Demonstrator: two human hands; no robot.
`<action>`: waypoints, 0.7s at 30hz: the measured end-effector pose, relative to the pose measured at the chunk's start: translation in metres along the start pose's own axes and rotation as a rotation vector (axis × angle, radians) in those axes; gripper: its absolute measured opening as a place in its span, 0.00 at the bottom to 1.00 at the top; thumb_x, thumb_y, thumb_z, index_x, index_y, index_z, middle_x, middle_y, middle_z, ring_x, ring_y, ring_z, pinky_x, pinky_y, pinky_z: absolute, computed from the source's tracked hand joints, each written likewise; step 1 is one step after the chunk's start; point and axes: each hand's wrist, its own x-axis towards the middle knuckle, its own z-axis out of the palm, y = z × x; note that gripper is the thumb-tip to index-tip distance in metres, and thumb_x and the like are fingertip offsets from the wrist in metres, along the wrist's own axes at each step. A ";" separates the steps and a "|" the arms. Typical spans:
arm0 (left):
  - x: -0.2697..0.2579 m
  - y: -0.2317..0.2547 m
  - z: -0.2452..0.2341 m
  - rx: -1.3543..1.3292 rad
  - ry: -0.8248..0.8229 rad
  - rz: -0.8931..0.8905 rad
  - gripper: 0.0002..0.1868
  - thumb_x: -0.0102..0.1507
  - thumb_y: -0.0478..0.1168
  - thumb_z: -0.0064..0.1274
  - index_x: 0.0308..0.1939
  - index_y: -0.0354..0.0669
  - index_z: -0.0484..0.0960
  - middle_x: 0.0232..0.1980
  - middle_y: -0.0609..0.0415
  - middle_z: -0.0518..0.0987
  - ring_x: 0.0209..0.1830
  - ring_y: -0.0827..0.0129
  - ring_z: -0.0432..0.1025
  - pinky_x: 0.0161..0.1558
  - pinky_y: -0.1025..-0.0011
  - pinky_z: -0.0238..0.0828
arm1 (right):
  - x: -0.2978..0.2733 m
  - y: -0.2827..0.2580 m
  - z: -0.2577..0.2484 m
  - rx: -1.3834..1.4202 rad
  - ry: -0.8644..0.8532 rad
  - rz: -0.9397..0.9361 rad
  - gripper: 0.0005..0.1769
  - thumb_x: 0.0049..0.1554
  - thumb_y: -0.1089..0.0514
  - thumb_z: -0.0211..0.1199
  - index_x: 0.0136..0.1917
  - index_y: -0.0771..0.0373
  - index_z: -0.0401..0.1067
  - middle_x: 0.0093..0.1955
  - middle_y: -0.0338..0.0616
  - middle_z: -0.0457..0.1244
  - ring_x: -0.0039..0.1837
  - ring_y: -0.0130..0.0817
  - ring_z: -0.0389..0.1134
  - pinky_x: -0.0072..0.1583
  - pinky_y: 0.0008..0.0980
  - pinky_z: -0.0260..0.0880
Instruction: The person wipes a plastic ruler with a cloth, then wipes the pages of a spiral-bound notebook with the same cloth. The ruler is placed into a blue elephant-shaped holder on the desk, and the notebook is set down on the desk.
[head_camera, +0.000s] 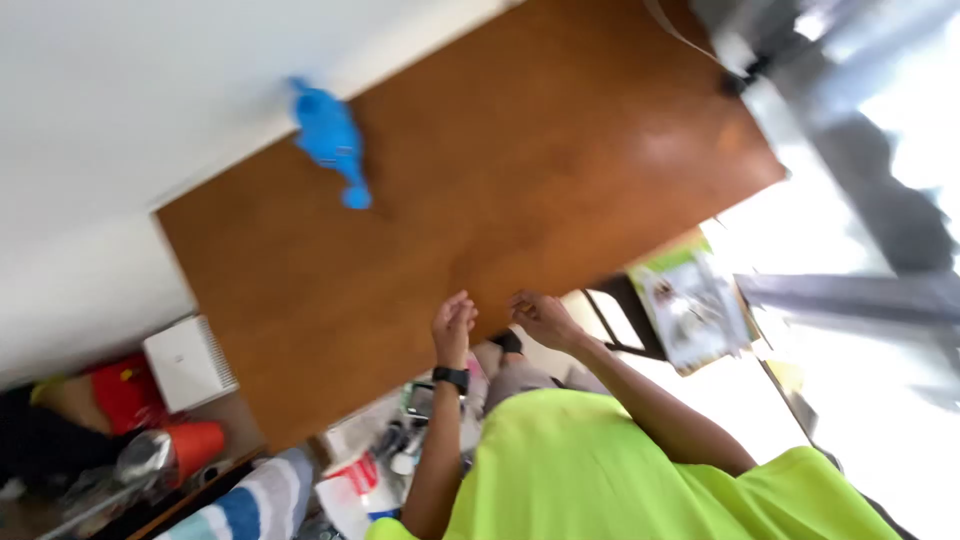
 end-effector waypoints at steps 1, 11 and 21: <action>-0.015 -0.007 0.018 0.014 -0.029 -0.012 0.17 0.64 0.46 0.62 0.57 0.50 0.85 0.48 0.54 0.84 0.43 0.70 0.81 0.45 0.71 0.76 | -0.019 0.024 -0.018 0.012 0.024 0.022 0.16 0.55 0.58 0.64 0.57 0.58 0.78 0.50 0.47 0.73 0.51 0.46 0.76 0.54 0.44 0.78; -0.203 -0.085 0.178 0.676 -0.485 0.130 0.16 0.66 0.49 0.57 0.55 0.49 0.84 0.48 0.48 0.83 0.48 0.59 0.80 0.49 0.62 0.79 | -0.214 0.262 -0.133 0.182 0.301 0.304 0.14 0.59 0.49 0.63 0.57 0.51 0.78 0.51 0.43 0.73 0.53 0.44 0.75 0.55 0.45 0.75; -0.221 -0.158 0.287 1.122 -0.891 -0.026 0.20 0.70 0.46 0.51 0.63 0.45 0.78 0.60 0.40 0.76 0.65 0.43 0.71 0.61 0.46 0.74 | -0.271 0.436 -0.140 0.217 0.460 0.638 0.16 0.57 0.48 0.61 0.58 0.46 0.78 0.51 0.40 0.72 0.55 0.44 0.74 0.57 0.48 0.74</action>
